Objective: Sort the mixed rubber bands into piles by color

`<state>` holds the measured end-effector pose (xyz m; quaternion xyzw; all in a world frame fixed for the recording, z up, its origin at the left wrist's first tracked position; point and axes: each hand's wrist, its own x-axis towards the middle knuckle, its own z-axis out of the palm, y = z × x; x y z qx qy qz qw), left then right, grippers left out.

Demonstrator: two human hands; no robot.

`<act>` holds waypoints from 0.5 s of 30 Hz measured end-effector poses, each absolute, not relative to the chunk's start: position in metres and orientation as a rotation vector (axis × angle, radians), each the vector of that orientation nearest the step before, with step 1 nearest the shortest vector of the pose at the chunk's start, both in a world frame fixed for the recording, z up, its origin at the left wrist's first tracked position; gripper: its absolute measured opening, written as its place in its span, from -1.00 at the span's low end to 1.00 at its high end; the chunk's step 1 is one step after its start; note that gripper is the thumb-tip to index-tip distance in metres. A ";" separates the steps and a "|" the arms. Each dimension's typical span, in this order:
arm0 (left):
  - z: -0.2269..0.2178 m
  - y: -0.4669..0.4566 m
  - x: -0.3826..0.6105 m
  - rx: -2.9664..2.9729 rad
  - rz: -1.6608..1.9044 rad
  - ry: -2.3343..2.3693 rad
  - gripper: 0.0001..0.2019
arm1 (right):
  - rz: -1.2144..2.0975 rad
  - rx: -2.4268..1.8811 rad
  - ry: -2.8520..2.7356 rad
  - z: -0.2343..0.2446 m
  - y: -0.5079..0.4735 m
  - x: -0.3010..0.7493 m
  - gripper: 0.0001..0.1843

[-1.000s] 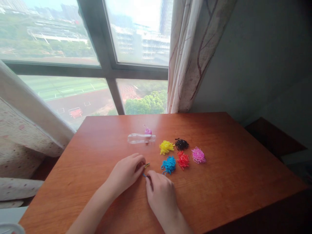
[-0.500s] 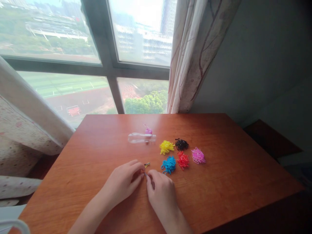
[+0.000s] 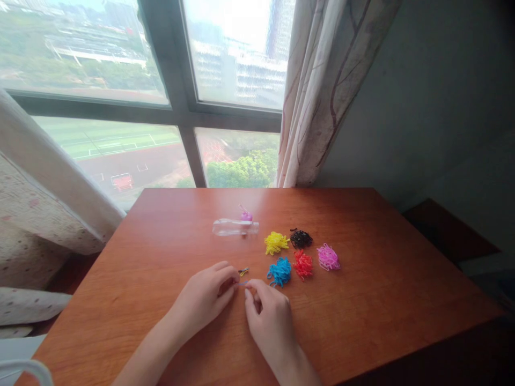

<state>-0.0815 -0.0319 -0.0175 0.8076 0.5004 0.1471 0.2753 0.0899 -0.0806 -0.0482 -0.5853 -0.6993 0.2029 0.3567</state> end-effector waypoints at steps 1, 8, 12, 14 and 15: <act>-0.016 -0.031 -0.081 2.171 0.404 1.346 -0.84 | 0.519 -1.503 -1.812 -0.047 -0.082 0.090 -0.79; 0.004 -0.018 -0.051 2.280 0.405 1.257 -0.86 | 0.378 -1.505 -1.961 -0.052 -0.088 0.090 -0.81; 0.011 0.001 -0.028 2.433 0.258 1.133 -0.88 | 0.357 -1.542 -2.027 -0.055 -0.088 0.089 -0.84; 0.010 0.011 -0.019 2.489 0.216 1.101 -0.89 | 0.393 -1.532 -2.046 -0.054 -0.088 0.090 -0.84; 0.009 0.015 -0.016 2.504 0.203 1.085 -0.89 | 0.408 -1.522 -2.044 -0.054 -0.088 0.090 -0.84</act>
